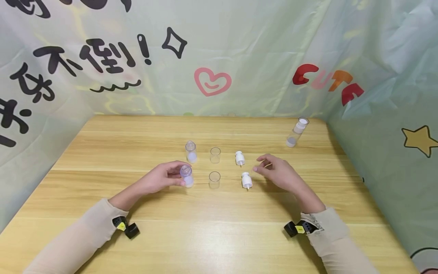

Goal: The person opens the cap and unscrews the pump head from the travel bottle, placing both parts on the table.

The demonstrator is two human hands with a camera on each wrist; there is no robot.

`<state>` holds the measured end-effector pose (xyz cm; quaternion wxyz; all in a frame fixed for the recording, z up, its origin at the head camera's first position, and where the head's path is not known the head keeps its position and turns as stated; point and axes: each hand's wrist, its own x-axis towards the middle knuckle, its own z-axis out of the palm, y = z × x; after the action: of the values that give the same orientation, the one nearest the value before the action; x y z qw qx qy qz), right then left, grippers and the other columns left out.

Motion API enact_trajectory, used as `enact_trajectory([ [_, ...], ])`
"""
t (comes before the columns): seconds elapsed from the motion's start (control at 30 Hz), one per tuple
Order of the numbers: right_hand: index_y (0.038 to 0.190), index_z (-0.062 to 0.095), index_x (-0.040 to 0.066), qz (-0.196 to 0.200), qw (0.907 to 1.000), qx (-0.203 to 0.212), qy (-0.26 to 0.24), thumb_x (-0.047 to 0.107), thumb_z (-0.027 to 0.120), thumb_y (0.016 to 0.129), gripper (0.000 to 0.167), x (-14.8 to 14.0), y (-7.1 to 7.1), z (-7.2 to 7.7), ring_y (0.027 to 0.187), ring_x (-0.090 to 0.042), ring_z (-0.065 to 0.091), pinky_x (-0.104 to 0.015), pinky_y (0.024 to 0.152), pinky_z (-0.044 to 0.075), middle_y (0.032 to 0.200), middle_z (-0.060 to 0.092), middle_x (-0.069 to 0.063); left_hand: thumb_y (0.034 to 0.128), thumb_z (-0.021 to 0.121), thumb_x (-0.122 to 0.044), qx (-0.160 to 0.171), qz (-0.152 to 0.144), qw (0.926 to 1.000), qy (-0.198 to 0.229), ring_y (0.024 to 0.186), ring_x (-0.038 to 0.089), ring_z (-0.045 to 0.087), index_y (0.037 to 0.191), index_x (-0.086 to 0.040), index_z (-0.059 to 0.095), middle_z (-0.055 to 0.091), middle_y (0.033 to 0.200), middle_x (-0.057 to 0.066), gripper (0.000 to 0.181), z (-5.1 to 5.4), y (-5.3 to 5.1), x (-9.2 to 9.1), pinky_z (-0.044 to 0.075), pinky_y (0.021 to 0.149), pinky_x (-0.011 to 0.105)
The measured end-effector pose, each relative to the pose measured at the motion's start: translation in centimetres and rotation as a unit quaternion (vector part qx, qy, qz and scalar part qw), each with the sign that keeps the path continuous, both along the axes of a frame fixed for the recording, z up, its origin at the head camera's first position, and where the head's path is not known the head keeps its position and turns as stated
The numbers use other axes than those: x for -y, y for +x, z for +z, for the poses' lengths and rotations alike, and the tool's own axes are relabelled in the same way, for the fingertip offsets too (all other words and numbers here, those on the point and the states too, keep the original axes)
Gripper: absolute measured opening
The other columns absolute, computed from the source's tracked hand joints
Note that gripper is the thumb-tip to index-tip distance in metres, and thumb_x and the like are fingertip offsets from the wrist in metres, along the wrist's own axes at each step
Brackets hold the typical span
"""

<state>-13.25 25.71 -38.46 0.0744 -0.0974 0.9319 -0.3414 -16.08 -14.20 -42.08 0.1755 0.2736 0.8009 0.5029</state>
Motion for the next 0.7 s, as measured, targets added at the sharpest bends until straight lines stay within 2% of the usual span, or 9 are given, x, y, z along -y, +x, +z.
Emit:
enact_trajectory([
  [0.2,0.133,0.052,-0.002,-0.04,0.9985,-0.038,-0.003,0.038,0.061,0.098,0.054,-1.1,-0.4,0.9,0.11,-0.038,0.058,-0.054,0.091,0.047,0.118,0.062,-0.021,0.0835,0.079,-0.022,-0.006,-0.002,1.0,-0.001,0.115,0.029,0.06,0.133,-0.009,0.057,0.064,0.123,0.009,0.056,0.0,0.0,-0.1,0.049,0.099,0.038],
  [0.37,0.133,0.052,-0.004,-0.075,0.9943,-0.075,-0.014,0.04,0.058,0.099,0.056,-2.3,-0.8,1.1,0.112,-0.042,0.056,-0.056,0.09,0.047,0.121,0.06,-0.024,0.0853,0.077,-0.016,-0.004,-0.001,1.0,0.001,0.116,0.032,0.06,0.134,-0.005,0.055,0.063,0.124,0.012,0.055,0.4,0.3,-0.2,0.048,0.1,0.041],
  [0.5,0.133,0.051,-0.003,-0.101,0.9896,-0.098,-0.029,0.039,0.056,0.1,0.054,-3.1,-1.0,1.2,0.115,-0.046,0.053,-0.06,0.09,0.046,0.126,0.057,-0.026,0.0855,0.076,-0.015,-0.007,-0.001,1.0,0.002,0.115,0.03,0.06,0.133,-0.005,0.056,0.064,0.123,0.012,0.053,0.3,0.2,-0.2,0.048,0.099,0.041],
  [0.53,0.133,0.05,-0.003,-0.108,0.9883,-0.101,-0.035,0.039,0.056,0.1,0.053,-3.4,-1.1,1.2,0.116,-0.046,0.053,-0.06,0.091,0.046,0.127,0.056,-0.027,0.0852,0.077,-0.017,-0.008,-0.002,1.0,0.005,0.114,0.029,0.061,0.133,-0.007,0.056,0.064,0.123,0.01,0.053,0.1,0.0,-0.2,0.049,0.099,0.039],
  [0.6,0.135,0.049,-0.003,-0.123,0.985,-0.111,-0.047,0.037,0.057,0.1,0.054,-3.8,-1.3,1.2,0.117,-0.045,0.053,-0.058,0.092,0.046,0.128,0.055,-0.027,0.0846,0.077,-0.019,-0.009,-0.003,0.9999,0.009,0.114,0.028,0.061,0.133,-0.007,0.057,0.064,0.123,0.01,0.054,0.0,0.0,-0.1,0.049,0.099,0.038],
  [0.7,0.136,0.049,-0.002,-0.15,0.979,-0.124,-0.059,0.037,0.059,0.099,0.055,-4.5,-1.6,1.0,0.116,-0.039,0.053,-0.043,0.094,0.048,0.129,0.055,-0.025,0.0835,0.078,-0.019,0.001,-0.002,0.9999,0.016,0.116,0.03,0.059,0.134,-0.008,0.055,0.063,0.125,0.01,0.057,0.1,0.1,0.0,0.048,0.1,0.038],
])
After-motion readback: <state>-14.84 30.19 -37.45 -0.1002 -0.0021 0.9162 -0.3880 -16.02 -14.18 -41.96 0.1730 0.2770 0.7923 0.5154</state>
